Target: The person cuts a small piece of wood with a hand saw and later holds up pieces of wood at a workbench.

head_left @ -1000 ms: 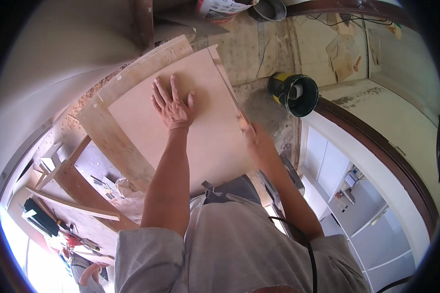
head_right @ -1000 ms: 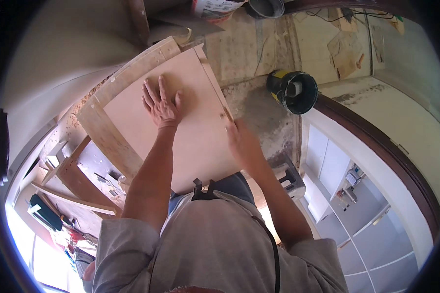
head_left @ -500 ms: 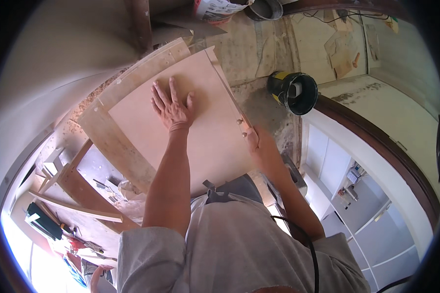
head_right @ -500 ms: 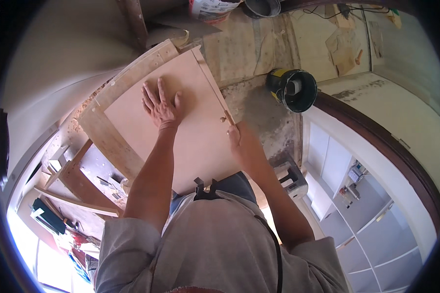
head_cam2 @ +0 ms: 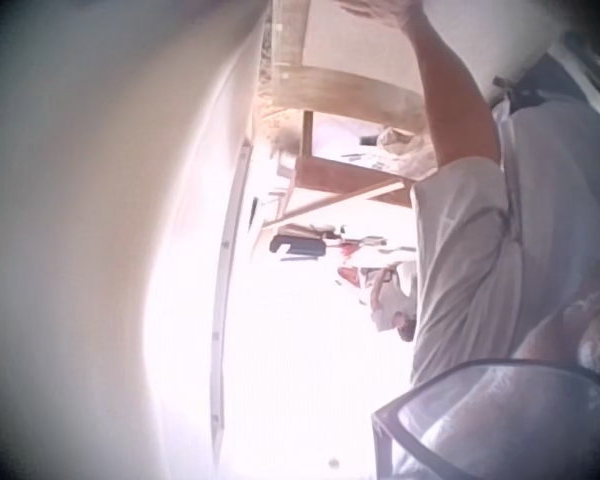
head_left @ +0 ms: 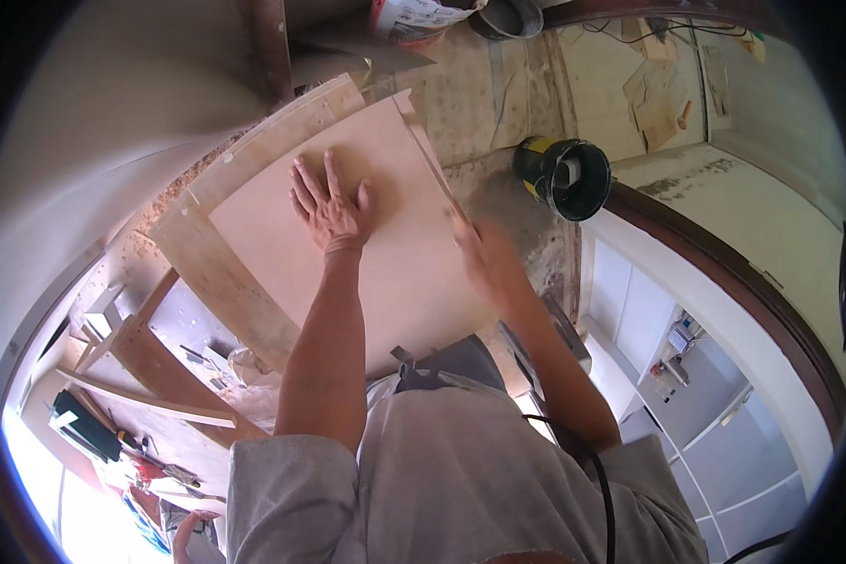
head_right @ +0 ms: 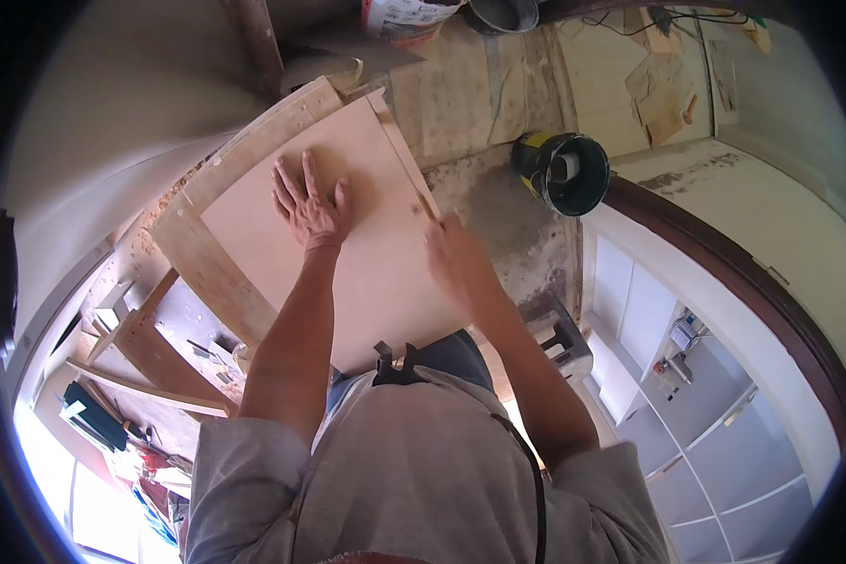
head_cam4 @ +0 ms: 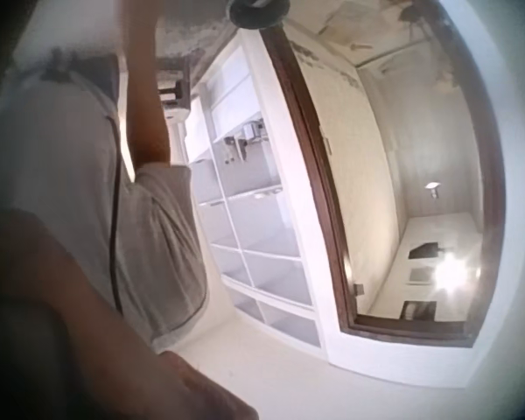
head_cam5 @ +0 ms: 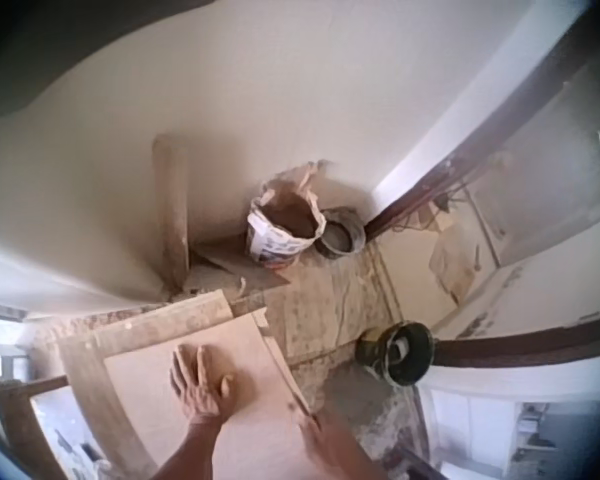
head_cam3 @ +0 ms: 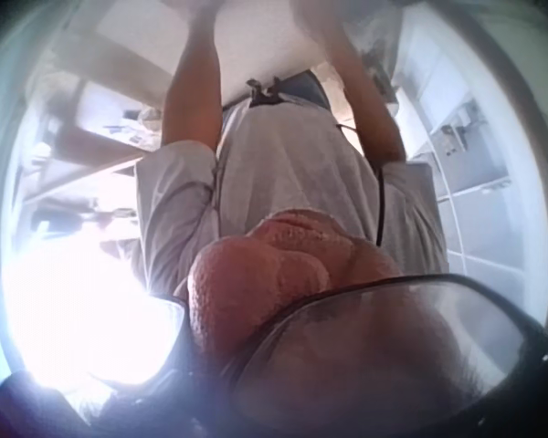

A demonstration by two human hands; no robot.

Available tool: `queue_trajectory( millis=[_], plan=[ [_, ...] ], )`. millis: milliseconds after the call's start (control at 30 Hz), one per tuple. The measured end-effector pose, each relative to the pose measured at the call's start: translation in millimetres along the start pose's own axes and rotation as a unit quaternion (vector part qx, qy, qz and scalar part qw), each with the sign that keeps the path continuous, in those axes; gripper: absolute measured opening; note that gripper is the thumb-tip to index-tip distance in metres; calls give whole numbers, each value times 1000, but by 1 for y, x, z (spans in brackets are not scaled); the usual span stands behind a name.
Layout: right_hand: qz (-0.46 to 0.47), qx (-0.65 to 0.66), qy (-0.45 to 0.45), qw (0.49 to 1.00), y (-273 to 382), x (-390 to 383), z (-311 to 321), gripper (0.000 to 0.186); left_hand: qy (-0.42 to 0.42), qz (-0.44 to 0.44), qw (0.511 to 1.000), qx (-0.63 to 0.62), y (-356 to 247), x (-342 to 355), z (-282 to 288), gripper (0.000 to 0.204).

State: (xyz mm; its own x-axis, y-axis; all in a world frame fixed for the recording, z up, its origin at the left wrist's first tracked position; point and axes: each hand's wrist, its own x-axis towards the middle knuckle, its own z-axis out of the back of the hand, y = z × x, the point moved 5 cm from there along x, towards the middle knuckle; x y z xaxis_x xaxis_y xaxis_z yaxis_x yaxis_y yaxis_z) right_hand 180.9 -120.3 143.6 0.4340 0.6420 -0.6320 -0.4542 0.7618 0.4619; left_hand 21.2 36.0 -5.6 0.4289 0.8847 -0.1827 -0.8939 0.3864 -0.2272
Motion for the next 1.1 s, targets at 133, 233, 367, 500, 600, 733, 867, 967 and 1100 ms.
queue_trajectory(
  millis=[133, 233, 367, 500, 600, 733, 867, 967, 1100],
  plan=[
    [-45, 37, -29, 998, -16, -12, -10, 17, -28, -15, 999, -5, -2, 2, 1, 81],
    [243, -99, -185, 947, 5, 91, -5, 18, -30, -28, 999, -20, -22, 4, 3, 81],
    [188, -131, -119, 966, 43, 141, 2, 21, -11, -14, 1000, 11, -12, 8, 0, 83],
    [22, 53, -84, 995, 22, 53, 8, 26, 5, -5, 1000, 5, -7, 6, -1, 82],
    [-87, 109, -53, 989, -28, -20, -6, 32, 1, -8, 1000, -12, -5, 3, -2, 82],
    [-7, 52, -61, 997, -16, 9, -13, 28, -2, 0, 1000, -7, -1, 3, 1, 82],
    [222, -80, -191, 953, 18, 129, -5, 24, -6, -19, 1000, -18, -23, 10, 2, 82],
    [12, 41, -73, 996, 22, 132, -5, 22, -10, -14, 1000, -6, -9, 5, 2, 82],
    [-3, 74, -87, 993, -1, 38, -4, 23, 14, -7, 1000, -4, -5, -2, -1, 81]
  ],
)
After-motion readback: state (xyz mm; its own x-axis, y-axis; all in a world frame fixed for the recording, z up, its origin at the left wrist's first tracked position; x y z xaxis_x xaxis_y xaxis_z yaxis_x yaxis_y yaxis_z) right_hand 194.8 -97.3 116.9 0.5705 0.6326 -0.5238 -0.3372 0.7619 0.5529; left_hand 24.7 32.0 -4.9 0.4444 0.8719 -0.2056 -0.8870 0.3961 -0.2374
